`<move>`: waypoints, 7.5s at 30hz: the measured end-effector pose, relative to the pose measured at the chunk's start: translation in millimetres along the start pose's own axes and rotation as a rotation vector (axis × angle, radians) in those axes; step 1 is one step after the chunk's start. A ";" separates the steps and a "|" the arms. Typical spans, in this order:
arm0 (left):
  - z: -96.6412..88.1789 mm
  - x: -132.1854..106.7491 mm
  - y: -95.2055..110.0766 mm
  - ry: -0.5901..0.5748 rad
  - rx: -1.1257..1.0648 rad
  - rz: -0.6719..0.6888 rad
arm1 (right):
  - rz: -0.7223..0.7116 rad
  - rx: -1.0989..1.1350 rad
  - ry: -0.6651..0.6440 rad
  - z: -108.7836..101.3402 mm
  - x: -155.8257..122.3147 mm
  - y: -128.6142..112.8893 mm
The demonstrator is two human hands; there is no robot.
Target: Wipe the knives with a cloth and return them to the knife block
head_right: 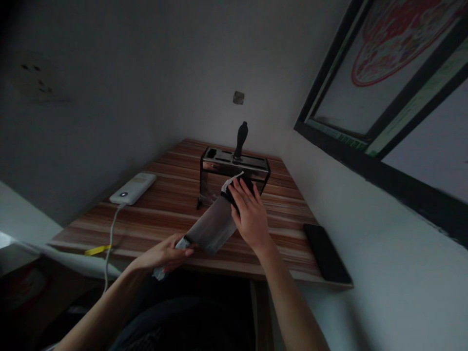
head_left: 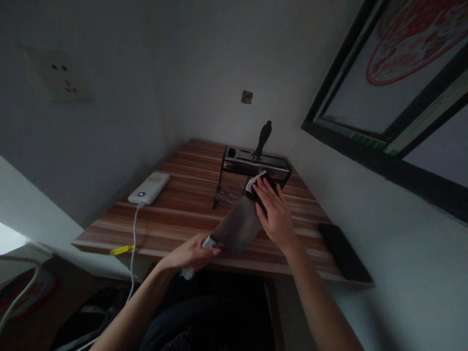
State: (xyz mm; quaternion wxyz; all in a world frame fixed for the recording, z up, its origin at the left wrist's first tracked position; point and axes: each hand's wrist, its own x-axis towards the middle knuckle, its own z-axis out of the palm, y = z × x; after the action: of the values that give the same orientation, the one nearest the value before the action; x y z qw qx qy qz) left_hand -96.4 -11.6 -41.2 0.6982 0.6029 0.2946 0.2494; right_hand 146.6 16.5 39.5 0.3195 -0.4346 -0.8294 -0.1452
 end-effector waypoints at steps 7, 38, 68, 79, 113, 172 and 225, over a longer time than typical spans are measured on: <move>-0.8 0.8 -1.2 0.011 -0.011 0.002 | -0.105 0.070 -0.109 12.8 -10.6 -24.0; 2.1 3.8 -9.1 0.213 -0.050 0.050 | -0.239 0.174 -0.251 32.9 -41.6 -82.2; 1.2 3.5 -1.2 0.015 -0.096 0.029 | -0.250 0.035 -0.173 13.4 -14.8 -11.3; 0.0 2.8 -3.3 -0.008 -0.128 0.026 | -0.185 0.059 -0.027 4.5 12.5 24.7; -2.7 3.7 -12.2 0.183 -0.137 0.058 | -0.183 0.256 -0.231 36.6 -39.0 -91.1; 0.9 1.6 -0.4 0.055 -0.092 0.025 | -0.130 0.039 -0.068 20.0 14.5 5.8; -0.6 4.6 -1.1 0.066 -0.053 0.095 | -0.346 0.002 -0.166 41.9 -32.6 -55.9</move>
State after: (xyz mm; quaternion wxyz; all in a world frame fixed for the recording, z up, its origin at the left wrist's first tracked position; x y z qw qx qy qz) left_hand -93.6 -8.1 -42.9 0.6910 0.5892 0.2818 0.3099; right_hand 97.9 -14.7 -11.4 0.2207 -0.2958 -0.9154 -0.1608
